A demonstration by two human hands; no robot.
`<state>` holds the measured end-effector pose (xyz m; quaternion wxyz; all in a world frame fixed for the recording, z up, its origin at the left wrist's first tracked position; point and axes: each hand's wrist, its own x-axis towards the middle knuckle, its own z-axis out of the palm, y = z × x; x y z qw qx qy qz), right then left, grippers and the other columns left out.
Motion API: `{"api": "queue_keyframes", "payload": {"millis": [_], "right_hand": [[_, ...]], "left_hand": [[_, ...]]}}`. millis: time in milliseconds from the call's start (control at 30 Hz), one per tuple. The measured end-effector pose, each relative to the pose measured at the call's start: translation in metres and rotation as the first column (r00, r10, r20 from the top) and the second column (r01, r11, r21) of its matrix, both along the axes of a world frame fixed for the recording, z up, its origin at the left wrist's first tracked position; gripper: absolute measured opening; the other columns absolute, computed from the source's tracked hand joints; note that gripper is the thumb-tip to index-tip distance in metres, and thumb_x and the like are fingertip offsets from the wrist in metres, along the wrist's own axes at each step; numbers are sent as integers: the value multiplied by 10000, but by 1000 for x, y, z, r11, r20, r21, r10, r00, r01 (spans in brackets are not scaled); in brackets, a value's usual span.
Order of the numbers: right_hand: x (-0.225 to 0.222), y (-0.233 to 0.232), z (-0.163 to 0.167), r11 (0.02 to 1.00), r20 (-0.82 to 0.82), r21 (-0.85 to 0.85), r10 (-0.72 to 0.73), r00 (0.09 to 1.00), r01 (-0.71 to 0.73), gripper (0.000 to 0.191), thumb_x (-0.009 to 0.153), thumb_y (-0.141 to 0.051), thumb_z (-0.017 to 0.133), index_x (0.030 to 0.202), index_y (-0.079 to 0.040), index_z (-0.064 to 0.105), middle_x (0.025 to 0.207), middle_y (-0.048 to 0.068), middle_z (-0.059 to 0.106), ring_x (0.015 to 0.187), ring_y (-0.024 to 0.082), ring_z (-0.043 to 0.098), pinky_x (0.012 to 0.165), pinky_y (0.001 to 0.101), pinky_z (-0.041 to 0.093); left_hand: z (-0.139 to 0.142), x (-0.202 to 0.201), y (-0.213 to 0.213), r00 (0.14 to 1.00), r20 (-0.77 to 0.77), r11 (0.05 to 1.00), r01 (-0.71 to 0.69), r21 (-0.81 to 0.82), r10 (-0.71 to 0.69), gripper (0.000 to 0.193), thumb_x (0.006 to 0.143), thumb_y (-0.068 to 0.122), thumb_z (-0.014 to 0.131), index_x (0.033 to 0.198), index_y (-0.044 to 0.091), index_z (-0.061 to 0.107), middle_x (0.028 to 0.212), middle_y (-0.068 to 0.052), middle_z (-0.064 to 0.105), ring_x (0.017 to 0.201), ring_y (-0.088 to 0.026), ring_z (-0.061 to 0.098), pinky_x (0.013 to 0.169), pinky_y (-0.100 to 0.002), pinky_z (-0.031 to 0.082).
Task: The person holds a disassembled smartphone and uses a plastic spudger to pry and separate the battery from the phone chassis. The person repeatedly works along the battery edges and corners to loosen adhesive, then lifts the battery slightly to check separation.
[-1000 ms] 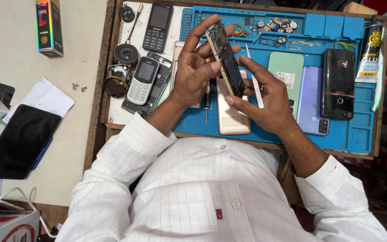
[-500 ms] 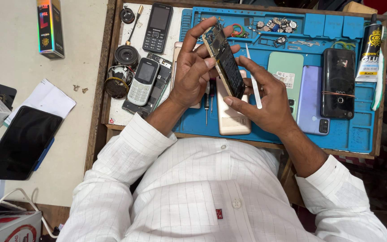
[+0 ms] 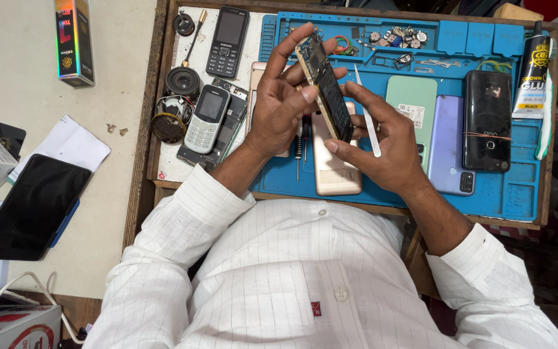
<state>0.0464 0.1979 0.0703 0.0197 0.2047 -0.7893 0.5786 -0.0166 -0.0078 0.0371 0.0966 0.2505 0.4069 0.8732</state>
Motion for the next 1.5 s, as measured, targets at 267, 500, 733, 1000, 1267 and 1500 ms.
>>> {"api": "queue_keyframes", "payload": {"millis": [267,500,733,1000,1267,1500], "right_hand": [[-1,4,-1,999,-4,-54,2,1000,-2,783,910,-134,810,1562,26,408,1534,217,532,1306,279,660,1056,388,620],[-2,8,2,996,-32,-88,4,999,-7,776,906,-108,809,1562,18,415,1536,211,529,1300,265,662,1073,385,609],[-3,10,3,999,-88,13,-28,996,30,766,900,-120,826,1548,20,442,1505,221,560,1325,288,642,1097,411,596],[0,9,8,980,-247,146,-96,964,136,801,903,-140,837,1551,36,400,1547,221,514,1401,352,571,1149,461,510],[11,13,4,982,-509,116,-69,858,148,366,1125,-97,582,1479,-28,519,1382,178,684,1283,267,670,1244,449,432],[15,10,15,995,-484,-55,42,874,-78,442,1161,-386,392,1340,-29,583,1117,97,741,1095,199,720,1204,462,428]], "left_hand": [[0,-1,6,996,-84,999,-4,-43,0,938,999,209,814,1655,297,150,1562,-178,487,1342,-276,620,1153,-476,592],[1,-7,3,992,107,994,62,93,-72,785,1050,513,593,1650,176,215,1528,-179,549,1327,-302,658,1024,-495,668],[-1,-10,7,993,120,999,-19,35,15,765,1040,619,477,1568,82,340,1447,-222,588,1281,-329,670,964,-500,675],[1,-9,6,985,169,999,-36,39,29,784,1027,634,445,1571,83,322,1460,-226,564,1296,-335,649,987,-503,661],[-1,-5,8,995,100,1000,17,-5,-16,782,1045,601,488,1597,90,271,1510,-206,533,1350,-317,621,1036,-469,652],[-3,-3,10,995,60,997,82,-7,-81,807,1036,588,584,1613,116,274,1537,-143,515,1399,-300,600,1121,-498,623]]}}
